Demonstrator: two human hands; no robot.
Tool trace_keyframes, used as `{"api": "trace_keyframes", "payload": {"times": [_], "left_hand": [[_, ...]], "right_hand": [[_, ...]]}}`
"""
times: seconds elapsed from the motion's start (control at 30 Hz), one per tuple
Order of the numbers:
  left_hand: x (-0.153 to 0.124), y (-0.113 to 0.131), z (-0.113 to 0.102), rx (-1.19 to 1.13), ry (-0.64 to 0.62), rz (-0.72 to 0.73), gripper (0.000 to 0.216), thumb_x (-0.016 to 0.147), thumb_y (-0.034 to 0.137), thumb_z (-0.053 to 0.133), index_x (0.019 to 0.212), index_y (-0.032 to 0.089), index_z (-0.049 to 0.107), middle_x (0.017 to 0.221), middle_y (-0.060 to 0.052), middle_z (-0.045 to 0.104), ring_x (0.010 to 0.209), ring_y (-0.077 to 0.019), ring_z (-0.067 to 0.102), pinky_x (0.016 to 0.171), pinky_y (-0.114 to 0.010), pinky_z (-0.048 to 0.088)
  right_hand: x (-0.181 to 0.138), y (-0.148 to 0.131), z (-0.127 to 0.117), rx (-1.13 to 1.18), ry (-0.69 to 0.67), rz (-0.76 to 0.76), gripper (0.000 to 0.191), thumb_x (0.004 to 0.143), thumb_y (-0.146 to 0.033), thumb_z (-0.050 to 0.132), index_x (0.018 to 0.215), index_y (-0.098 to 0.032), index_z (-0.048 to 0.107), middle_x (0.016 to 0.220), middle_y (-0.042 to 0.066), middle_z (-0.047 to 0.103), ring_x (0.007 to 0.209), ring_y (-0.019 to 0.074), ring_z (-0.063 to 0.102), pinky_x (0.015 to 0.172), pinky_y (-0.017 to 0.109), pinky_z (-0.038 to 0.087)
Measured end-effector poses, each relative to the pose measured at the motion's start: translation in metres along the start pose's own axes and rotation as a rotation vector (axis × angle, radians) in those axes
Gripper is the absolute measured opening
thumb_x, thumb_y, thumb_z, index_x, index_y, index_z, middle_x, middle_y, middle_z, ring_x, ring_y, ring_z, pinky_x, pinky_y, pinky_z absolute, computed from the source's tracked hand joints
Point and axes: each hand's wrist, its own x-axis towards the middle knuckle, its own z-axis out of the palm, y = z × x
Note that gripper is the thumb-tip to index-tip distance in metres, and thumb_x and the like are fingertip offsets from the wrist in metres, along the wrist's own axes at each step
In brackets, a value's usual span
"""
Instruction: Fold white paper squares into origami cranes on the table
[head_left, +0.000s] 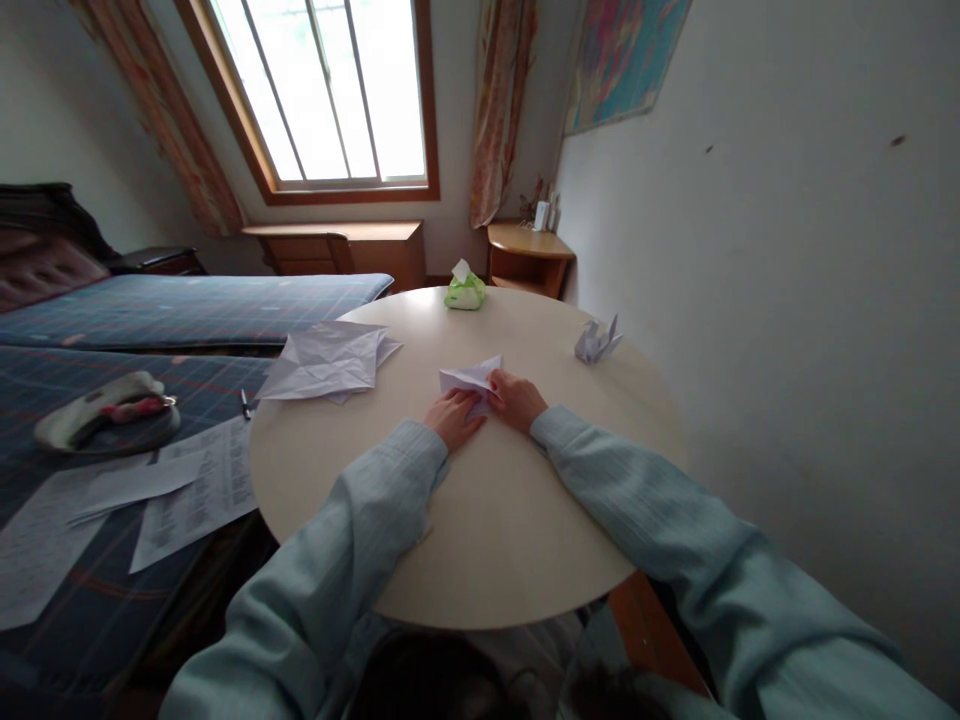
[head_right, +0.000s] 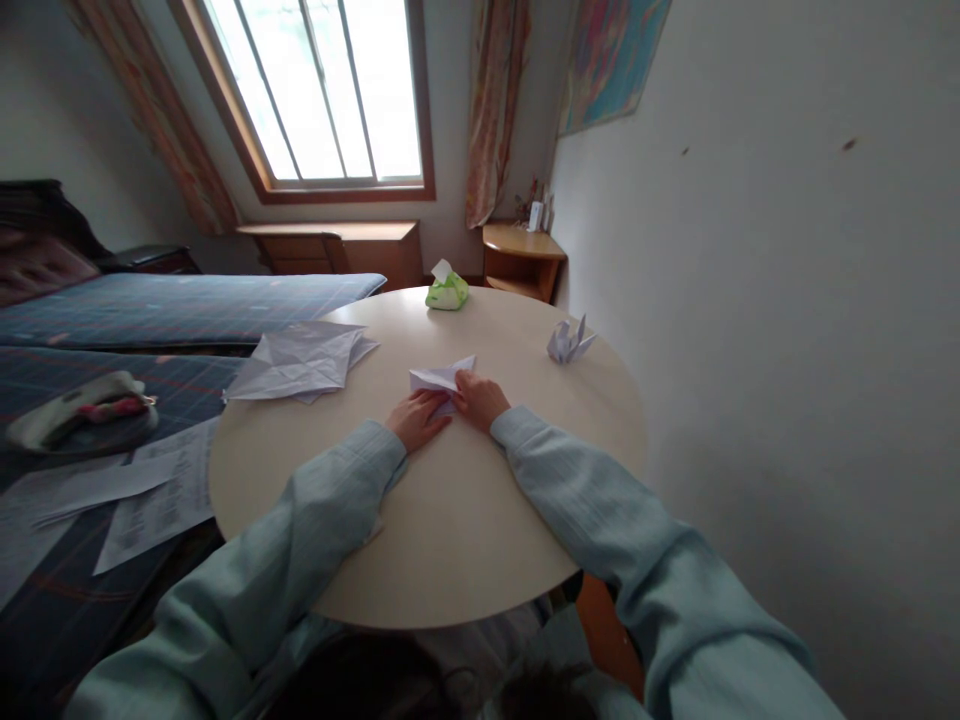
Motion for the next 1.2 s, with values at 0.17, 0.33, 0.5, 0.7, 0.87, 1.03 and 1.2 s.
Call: {"api": "trace_keyframes", "payload": {"times": [0.17, 0.33, 0.5, 0.7, 0.87, 1.03, 1.2], "left_hand": [[0.001, 0.003, 0.000, 0.015, 0.006, 0.001, 0.038, 0.073, 0.035, 0.046, 0.107, 0.019, 0.050, 0.111, -0.007, 0.051, 0.105, -0.0208, 0.041, 0.091, -0.033, 0.033], [0.001, 0.005, -0.001, 0.018, -0.014, -0.005, 0.038, 0.075, 0.036, 0.043, 0.106, 0.017, 0.051, 0.108, -0.006, 0.053, 0.101, -0.0201, 0.043, 0.089, -0.032, 0.035], [0.000, 0.006, -0.002, 0.027, -0.025, -0.015, 0.039, 0.077, 0.036, 0.039, 0.109, 0.017, 0.047, 0.106, -0.006, 0.053, 0.099, -0.0189, 0.043, 0.087, -0.030, 0.036], [0.001, 0.007, -0.005, 0.079, -0.043, -0.070, 0.046, 0.076, 0.040, 0.040, 0.116, 0.018, 0.040, 0.102, -0.007, 0.051, 0.097, -0.0213, 0.042, 0.083, -0.033, 0.037], [0.002, 0.007, -0.006, 0.102, -0.041, -0.078, 0.048, 0.072, 0.042, 0.044, 0.113, 0.017, 0.042, 0.104, -0.009, 0.049, 0.097, -0.0241, 0.042, 0.084, -0.036, 0.036], [0.004, 0.006, -0.002, 0.059, -0.014, -0.078, 0.051, 0.069, 0.038, 0.049, 0.113, 0.012, 0.041, 0.115, -0.012, 0.043, 0.107, -0.0254, 0.036, 0.090, -0.036, 0.033], [0.004, 0.005, -0.002, 0.034, 0.000, -0.089, 0.050, 0.069, 0.037, 0.049, 0.112, 0.013, 0.041, 0.113, -0.012, 0.045, 0.104, -0.0252, 0.038, 0.087, -0.036, 0.034]], "right_hand": [[0.001, 0.000, 0.003, 0.036, 0.074, 0.016, 0.009, 0.076, -0.025, 0.042, 0.078, -0.017, 0.045, 0.077, 0.006, 0.057, 0.066, 0.0150, 0.052, 0.055, 0.023, 0.031], [0.005, 0.009, 0.006, 0.129, 0.264, 0.183, 0.016, 0.078, -0.027, 0.035, 0.072, -0.017, 0.046, 0.071, 0.004, 0.056, 0.059, 0.0117, 0.049, 0.054, 0.021, 0.031], [0.007, 0.018, 0.007, 0.196, 0.318, 0.281, 0.017, 0.075, -0.030, 0.039, 0.066, -0.018, 0.046, 0.063, 0.001, 0.055, 0.051, 0.0102, 0.046, 0.050, 0.021, 0.031], [0.002, 0.012, 0.003, 0.262, 0.418, -0.012, 0.011, 0.074, -0.024, 0.042, 0.065, -0.018, 0.045, 0.069, 0.002, 0.054, 0.065, 0.0108, 0.049, 0.060, 0.021, 0.037], [-0.004, -0.001, -0.001, 0.190, 0.415, -0.278, 0.009, 0.072, -0.018, 0.043, 0.063, -0.019, 0.045, 0.075, 0.002, 0.056, 0.073, 0.0115, 0.049, 0.064, 0.022, 0.038], [-0.007, -0.003, -0.003, 0.168, 0.425, -0.358, 0.008, 0.070, -0.016, 0.044, 0.062, -0.019, 0.044, 0.078, 0.002, 0.056, 0.075, 0.0121, 0.047, 0.065, 0.022, 0.039], [-0.006, -0.003, -0.002, 0.212, 0.437, -0.331, 0.007, 0.068, -0.015, 0.044, 0.063, -0.019, 0.043, 0.082, 0.004, 0.055, 0.078, 0.0129, 0.047, 0.067, 0.024, 0.040]]}}
